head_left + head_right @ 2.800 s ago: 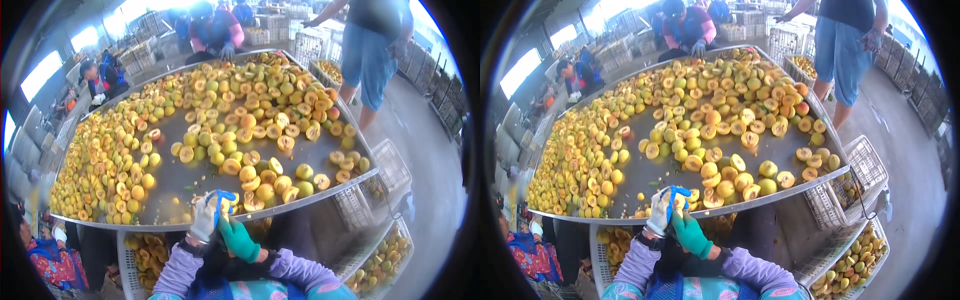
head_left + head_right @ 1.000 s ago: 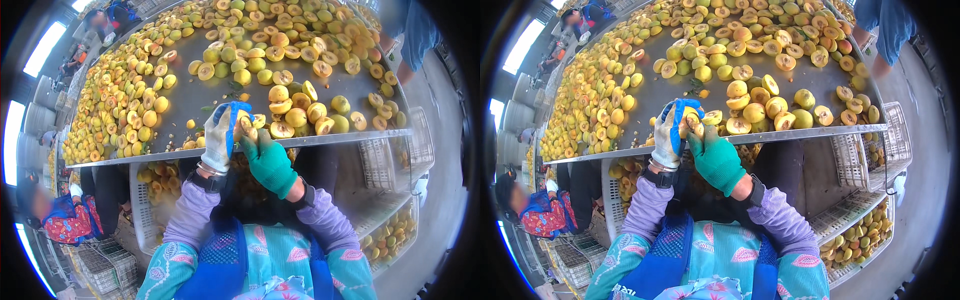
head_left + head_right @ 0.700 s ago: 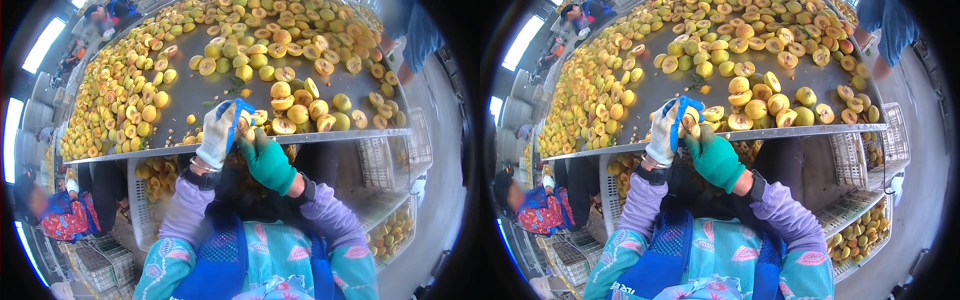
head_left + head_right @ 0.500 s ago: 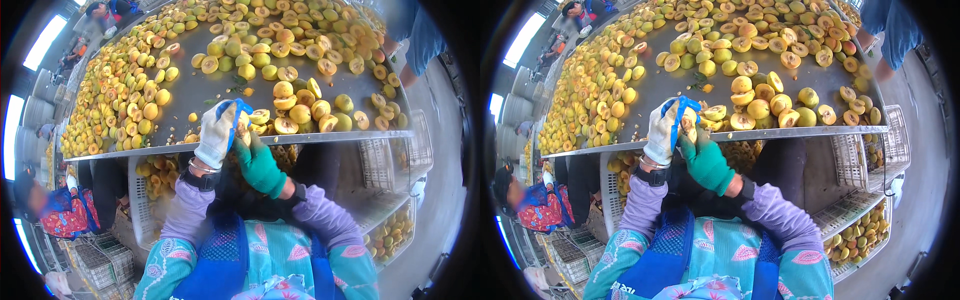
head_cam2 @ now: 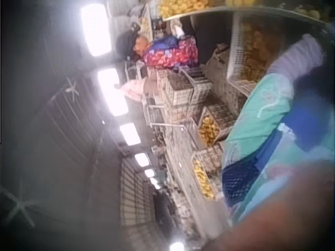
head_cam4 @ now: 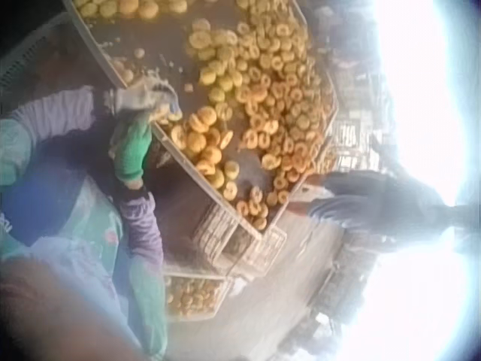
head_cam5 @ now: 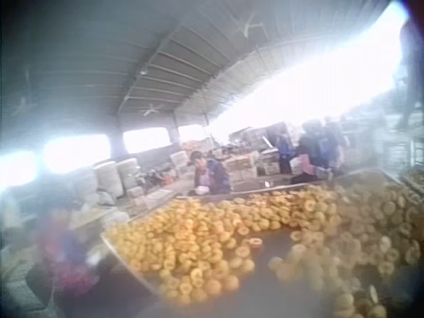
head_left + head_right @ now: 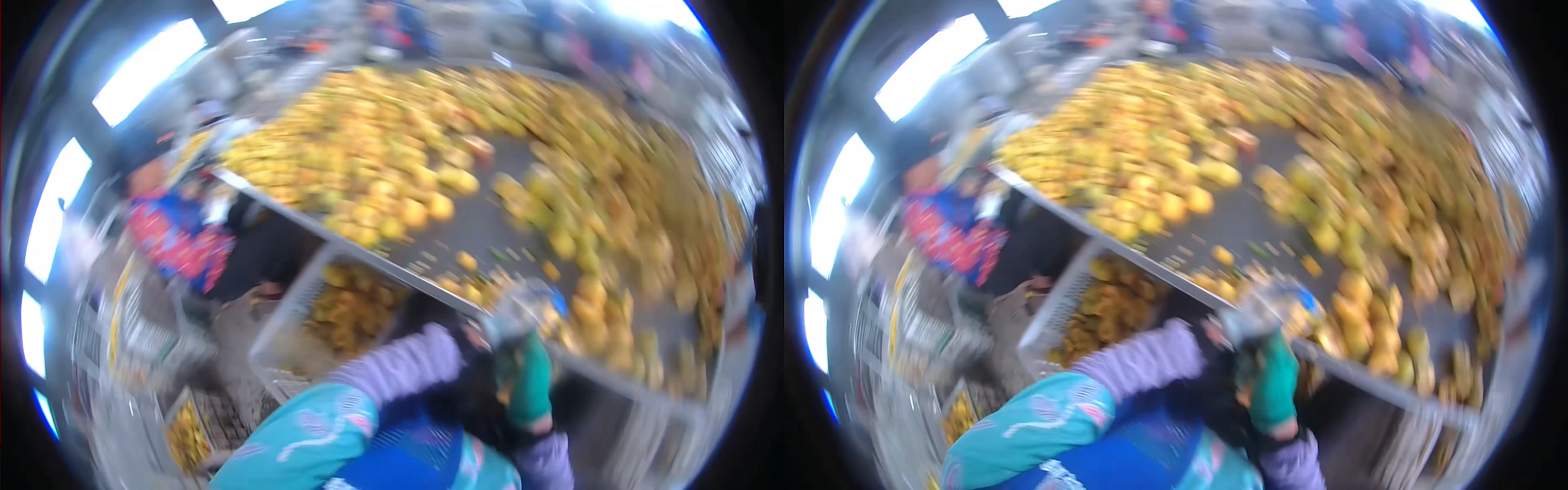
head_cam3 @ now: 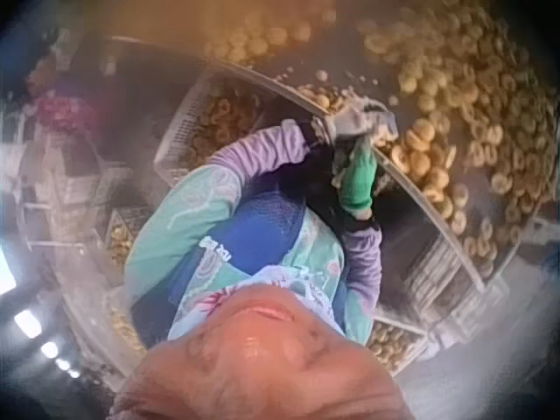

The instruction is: The person repeatedly picks up halved yellow-green fruit from a metal table, removes the pits by hand, and places the pitted halves back on the table. The person wears gloves and works continuously at a processing station with other workers visible in the background.

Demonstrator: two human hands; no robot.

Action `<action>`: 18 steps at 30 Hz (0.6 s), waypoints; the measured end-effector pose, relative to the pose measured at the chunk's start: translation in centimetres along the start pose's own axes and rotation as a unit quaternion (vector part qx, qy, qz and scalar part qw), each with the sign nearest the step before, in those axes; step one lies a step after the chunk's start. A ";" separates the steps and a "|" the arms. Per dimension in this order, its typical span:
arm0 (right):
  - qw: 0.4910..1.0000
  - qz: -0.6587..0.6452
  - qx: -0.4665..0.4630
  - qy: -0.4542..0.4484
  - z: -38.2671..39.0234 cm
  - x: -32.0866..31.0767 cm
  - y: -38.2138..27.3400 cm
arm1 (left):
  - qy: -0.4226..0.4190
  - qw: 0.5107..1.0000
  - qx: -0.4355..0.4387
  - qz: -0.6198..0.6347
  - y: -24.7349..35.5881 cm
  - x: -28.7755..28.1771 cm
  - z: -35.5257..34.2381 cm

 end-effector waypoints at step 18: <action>0.995 -0.076 0.045 -0.041 0.4 2.1 -1.4 | -0.079 0.977 -0.134 0.145 1.9 -3.1 -2.6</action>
Point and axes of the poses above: each hand's wrist, its own z-axis away from the middle knuckle, its own x-axis out of the palm, y = z × x, the point moved 1 cm from there along -z, towards the middle knuckle, and after that the axes turned 8 degrees about -z, right-handed, at the moved point
